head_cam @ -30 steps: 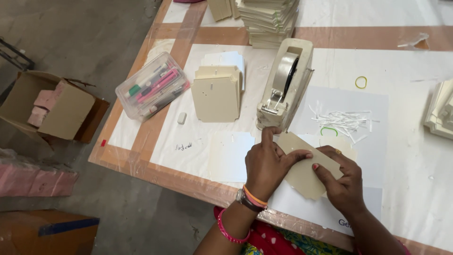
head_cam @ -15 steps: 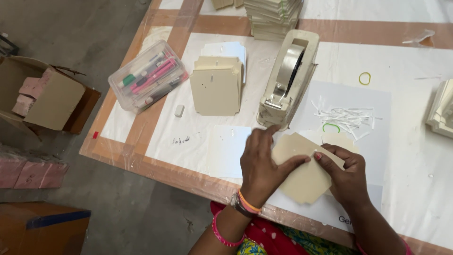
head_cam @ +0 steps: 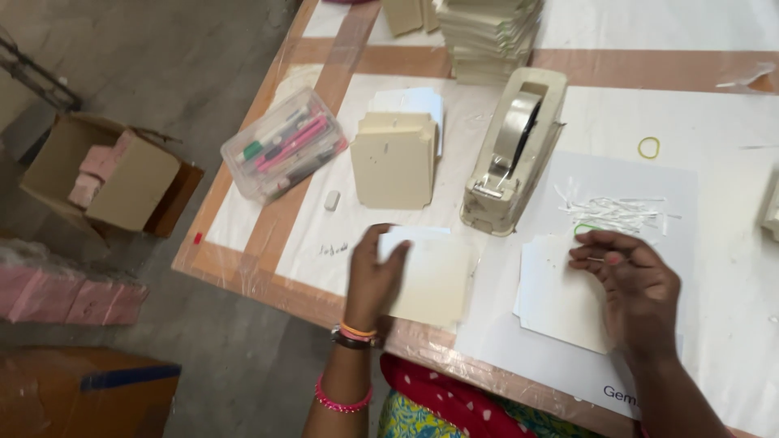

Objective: Folding card stock tags, applying tape, and threading elastic bands through holes.

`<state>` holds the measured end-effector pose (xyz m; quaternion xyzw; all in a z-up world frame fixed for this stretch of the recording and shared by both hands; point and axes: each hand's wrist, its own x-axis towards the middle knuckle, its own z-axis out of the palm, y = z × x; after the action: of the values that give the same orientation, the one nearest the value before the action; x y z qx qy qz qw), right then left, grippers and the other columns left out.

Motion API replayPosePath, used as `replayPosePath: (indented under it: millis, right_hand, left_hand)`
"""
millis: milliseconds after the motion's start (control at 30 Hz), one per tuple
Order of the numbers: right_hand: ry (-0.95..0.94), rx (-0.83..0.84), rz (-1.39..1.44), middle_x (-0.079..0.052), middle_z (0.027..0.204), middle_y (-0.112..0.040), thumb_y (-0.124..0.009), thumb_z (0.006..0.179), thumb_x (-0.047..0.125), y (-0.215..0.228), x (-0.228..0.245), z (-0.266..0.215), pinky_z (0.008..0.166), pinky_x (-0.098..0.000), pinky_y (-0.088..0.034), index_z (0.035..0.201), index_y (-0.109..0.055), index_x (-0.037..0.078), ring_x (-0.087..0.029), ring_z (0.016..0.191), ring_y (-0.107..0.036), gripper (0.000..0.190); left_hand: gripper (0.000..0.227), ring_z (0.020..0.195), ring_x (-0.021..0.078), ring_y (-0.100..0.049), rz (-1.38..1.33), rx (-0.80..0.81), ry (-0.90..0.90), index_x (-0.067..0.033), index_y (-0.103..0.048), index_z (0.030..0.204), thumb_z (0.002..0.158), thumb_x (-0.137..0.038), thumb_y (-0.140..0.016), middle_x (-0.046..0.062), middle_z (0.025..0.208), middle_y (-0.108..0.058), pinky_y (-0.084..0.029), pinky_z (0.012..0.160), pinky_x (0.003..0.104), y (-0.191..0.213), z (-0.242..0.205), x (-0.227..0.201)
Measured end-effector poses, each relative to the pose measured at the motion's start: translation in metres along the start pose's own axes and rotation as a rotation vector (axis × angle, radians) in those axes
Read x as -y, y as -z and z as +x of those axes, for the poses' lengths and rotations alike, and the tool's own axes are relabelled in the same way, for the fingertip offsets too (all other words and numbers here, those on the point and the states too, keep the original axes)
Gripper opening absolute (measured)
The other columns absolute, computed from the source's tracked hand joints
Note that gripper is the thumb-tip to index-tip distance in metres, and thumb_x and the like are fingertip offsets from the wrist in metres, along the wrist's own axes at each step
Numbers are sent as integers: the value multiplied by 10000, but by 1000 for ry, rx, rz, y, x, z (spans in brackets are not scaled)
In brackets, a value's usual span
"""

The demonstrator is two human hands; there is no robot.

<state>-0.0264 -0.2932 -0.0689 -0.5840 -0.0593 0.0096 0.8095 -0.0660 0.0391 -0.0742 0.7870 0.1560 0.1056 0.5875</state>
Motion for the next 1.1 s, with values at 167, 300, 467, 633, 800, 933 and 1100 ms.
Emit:
replayPosePath:
  millis: [167,300,467,633,800,933,1100]
  right_hand:
    - [95,-11,362,-203,1338,-661,-519,1048,188,0,28,12,1052,-440,-548,1352,-533,-66,-313,1226,-666,397]
    - [71,-140,157,-175,1304,-646,-584,1041,68,16,5,13,1069,-436,-530,1355,-529,-40,-283,1223,-634,336]
    - [55,-151,89,-157,1259,-654,-626,1008,46,15,-9,14,1044,-402,-531,1335,-559,-31,-236,1171,-641,342]
    - [111,-60,73,-152,1177,-668,-650,994,38,23,-19,15,1029,-399,-550,1313,-590,-41,-227,1108,-652,334]
    - [204,222,-410,-149,1200,-674,-729,863,42,-9,-2,6,1015,-354,-548,1172,-672,-18,-254,1140,-661,320]
    - [337,311,-779,-104,1129,-729,-823,743,85,-14,-1,6,962,-317,-549,1078,-697,44,-234,1094,-718,360]
    - [210,67,-1253,-129,1374,-630,-845,729,263,29,10,20,1090,-445,-485,1293,-659,91,-313,1307,-546,618]
  left_hand:
    - [514,1109,264,-611,439,-199,-265,27,-585,1333,898,-178,-765,183,1230,-667,-505,924,365,-12,12,-6]
    - [679,1331,340,-567,-451,295,-195,7,-398,1565,990,-252,-649,200,1492,-563,-495,1105,418,-73,3,-82]
    - [938,1595,252,-259,-1014,699,-407,-105,-107,1694,1020,-637,-483,166,1752,-189,-306,1302,416,-127,7,-207]
    - [808,1276,149,-622,-693,316,-746,-140,-723,1305,1049,-774,-293,166,1504,-522,-574,1033,270,-97,-34,-212]
    - [133,789,166,-721,-53,-93,-726,-23,-697,1106,1042,-139,-700,70,957,-746,-571,786,275,-62,5,-175]
    - [204,724,188,-689,162,-109,-531,-8,-719,1063,903,-133,-736,87,889,-735,-522,638,271,-62,30,-118]
    - [516,916,276,-672,454,392,-360,-43,-695,1218,778,-282,-821,134,1105,-705,-550,794,373,-100,-26,-65]
